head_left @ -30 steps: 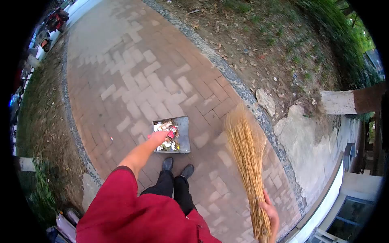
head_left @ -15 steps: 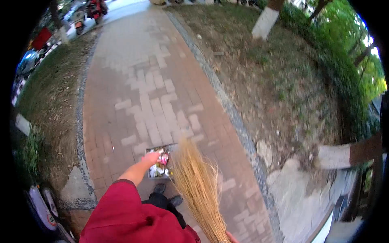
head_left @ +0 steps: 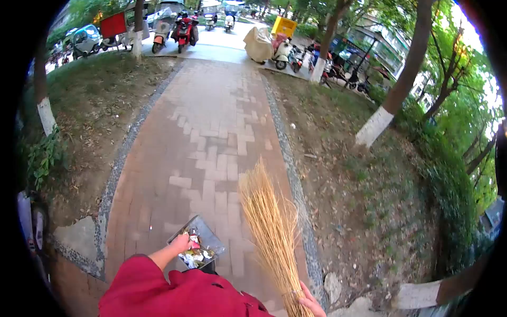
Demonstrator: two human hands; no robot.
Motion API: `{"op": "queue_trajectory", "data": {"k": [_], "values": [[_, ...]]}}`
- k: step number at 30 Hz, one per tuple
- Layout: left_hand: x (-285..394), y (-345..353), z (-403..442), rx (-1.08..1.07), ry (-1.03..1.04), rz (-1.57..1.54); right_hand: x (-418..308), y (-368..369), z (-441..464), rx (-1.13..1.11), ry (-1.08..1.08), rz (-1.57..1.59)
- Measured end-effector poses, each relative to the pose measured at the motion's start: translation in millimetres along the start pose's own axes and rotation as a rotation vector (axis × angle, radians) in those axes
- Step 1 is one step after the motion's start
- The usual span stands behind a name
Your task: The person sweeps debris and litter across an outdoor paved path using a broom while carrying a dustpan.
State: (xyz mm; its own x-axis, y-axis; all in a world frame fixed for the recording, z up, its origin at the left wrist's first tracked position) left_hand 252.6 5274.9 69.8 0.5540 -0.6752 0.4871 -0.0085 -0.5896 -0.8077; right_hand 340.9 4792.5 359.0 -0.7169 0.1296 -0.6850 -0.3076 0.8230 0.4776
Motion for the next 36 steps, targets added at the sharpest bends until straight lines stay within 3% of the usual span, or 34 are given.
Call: {"op": "queue_trajectory", "data": {"k": [3,15,21,24,26,31,36], "values": [[-12,-42,32,0.065,-0.089,-0.087,-41,44,88,-0.08,0.041,-0.048],[-175,-136,179,0.346,-0.683,-0.167,-180,192,480,-0.4,0.29,-0.22],[-148,-218,230,0.524,-0.915,-0.183,-317,266,674,-0.496,0.304,-0.272],[-169,-222,271,0.648,-1.046,-0.225,-371,314,765,-0.53,0.318,-0.308],[-133,-273,297,0.705,-1.109,-0.293,-399,349,830,-0.564,0.312,-0.327],[-154,-354,424,0.727,-1.282,-0.165,-439,431,999,-0.601,0.333,-0.338],[-232,-420,616,0.673,-1.256,-0.2,-487,533,1169,-0.586,0.334,-0.325]]}}
Point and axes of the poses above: each hand's wrist, its own z-axis towards the middle knuckle, its own y-axis out of the palm, x = y × z, the point moved 7 cm from there along z, towards the middle knuckle, and after that the axes turned 1 degree about z, right-handed, at the moved point
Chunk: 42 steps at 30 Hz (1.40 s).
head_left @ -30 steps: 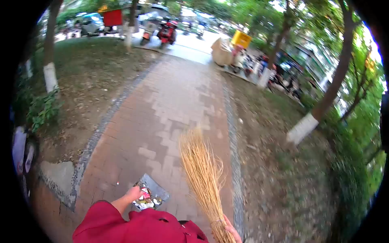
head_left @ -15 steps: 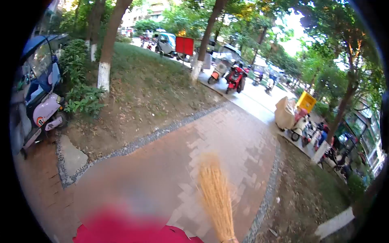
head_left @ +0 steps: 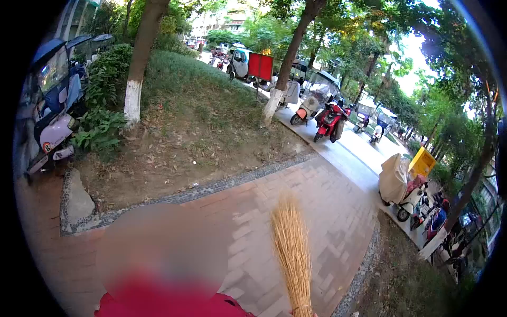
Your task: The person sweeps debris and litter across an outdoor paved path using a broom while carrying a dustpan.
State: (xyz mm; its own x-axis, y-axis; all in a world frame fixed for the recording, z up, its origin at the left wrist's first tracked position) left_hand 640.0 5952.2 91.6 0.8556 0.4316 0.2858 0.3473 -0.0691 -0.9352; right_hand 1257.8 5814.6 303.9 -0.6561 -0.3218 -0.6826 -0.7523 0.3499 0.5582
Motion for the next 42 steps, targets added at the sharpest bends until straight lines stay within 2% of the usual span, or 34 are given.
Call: {"op": "queue_trajectory", "data": {"k": [4,9,14,16,19,20,23,30,34,37,38,41,42], "values": [[155,13,76,-0.056,0.075,0.03,-108,-21,105,0.032,-0.037,0.038],[331,65,184,-0.128,0.182,-0.012,-222,-71,249,0.042,-0.082,0.061],[492,140,261,-0.07,0.163,-0.097,-356,-122,407,0.015,-0.095,0.056],[567,149,296,-0.058,0.201,-0.087,-419,-132,470,0.004,-0.104,0.056],[672,122,330,-0.105,0.082,-0.234,-501,-146,549,0.002,-0.105,0.044],[699,126,354,0.015,0.115,-0.268,-529,-147,577,-0.001,-0.114,0.043],[806,145,435,0.006,0.159,-0.278,-598,-169,667,0.009,-0.138,0.058],[1064,252,650,-0.153,0.228,-0.256,-754,-203,902,0.073,-0.163,0.082],[1205,263,735,-0.21,0.329,-0.044,-864,-217,1016,0.105,-0.185,0.122],[1297,281,808,-0.198,0.314,-0.003,-937,-245,1105,0.118,-0.201,0.137],[1327,299,833,-0.333,0.2,-0.004,-960,-260,1136,0.124,-0.205,0.142],[1430,324,878,-0.262,0.303,0.034,-1030,-308,1227,0.121,-0.203,0.155],[1445,366,907,-0.165,0.368,0.045,-1059,-324,1256,0.116,-0.202,0.157]]}}
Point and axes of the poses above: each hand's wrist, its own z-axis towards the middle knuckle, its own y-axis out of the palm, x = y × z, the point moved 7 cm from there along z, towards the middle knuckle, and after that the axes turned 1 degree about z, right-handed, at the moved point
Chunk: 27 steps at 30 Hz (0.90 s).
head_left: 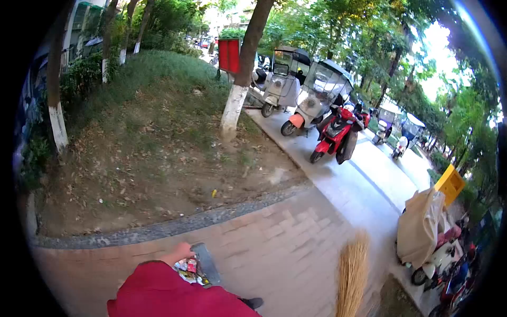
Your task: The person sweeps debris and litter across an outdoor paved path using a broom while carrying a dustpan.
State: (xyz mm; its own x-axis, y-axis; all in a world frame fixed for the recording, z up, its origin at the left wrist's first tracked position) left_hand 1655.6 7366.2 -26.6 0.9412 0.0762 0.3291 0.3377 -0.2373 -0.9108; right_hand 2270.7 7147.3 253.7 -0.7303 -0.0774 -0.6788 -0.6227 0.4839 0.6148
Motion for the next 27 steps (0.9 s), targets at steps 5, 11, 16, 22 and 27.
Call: {"op": "queue_trajectory", "data": {"k": [5,11,16,22,27], "values": [[123,-4,95,-0.035,-0.112,0.004,-127,-26,164,-0.053,0.009,0.067],[314,-71,218,-0.001,-0.303,-0.186,-259,-68,318,-0.318,0.113,0.431],[399,8,412,0.023,-0.171,-0.093,-309,-134,492,-0.203,-0.083,0.685],[578,60,638,-0.037,-0.027,-0.103,-394,-178,650,-0.272,0.037,0.569],[773,35,773,-0.156,0.011,-0.059,-482,-229,789,-0.256,0.031,0.543]]}}
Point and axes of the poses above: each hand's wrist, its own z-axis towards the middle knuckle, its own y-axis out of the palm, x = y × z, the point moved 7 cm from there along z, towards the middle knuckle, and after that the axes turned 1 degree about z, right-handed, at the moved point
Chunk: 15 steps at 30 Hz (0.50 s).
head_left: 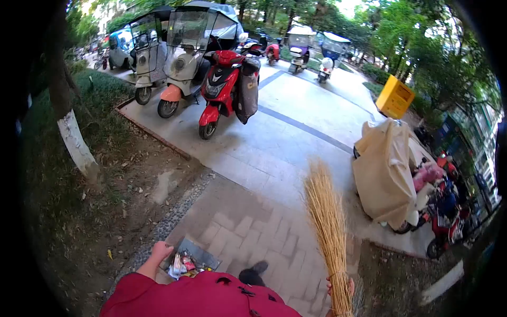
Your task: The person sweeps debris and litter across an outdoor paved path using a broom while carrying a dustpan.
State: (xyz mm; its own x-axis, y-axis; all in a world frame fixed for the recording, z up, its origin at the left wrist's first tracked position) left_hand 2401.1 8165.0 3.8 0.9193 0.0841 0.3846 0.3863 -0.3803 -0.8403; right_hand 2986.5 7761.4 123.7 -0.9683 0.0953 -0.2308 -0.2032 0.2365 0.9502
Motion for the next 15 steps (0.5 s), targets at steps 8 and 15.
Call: {"op": "queue_trajectory", "data": {"k": [8,15], "values": [[166,102,228,0.127,0.039,0.118,-209,25,276,0.296,-0.297,-0.838],[380,57,349,0.212,-0.063,-0.101,-351,47,526,0.303,-0.153,-0.429]]}}
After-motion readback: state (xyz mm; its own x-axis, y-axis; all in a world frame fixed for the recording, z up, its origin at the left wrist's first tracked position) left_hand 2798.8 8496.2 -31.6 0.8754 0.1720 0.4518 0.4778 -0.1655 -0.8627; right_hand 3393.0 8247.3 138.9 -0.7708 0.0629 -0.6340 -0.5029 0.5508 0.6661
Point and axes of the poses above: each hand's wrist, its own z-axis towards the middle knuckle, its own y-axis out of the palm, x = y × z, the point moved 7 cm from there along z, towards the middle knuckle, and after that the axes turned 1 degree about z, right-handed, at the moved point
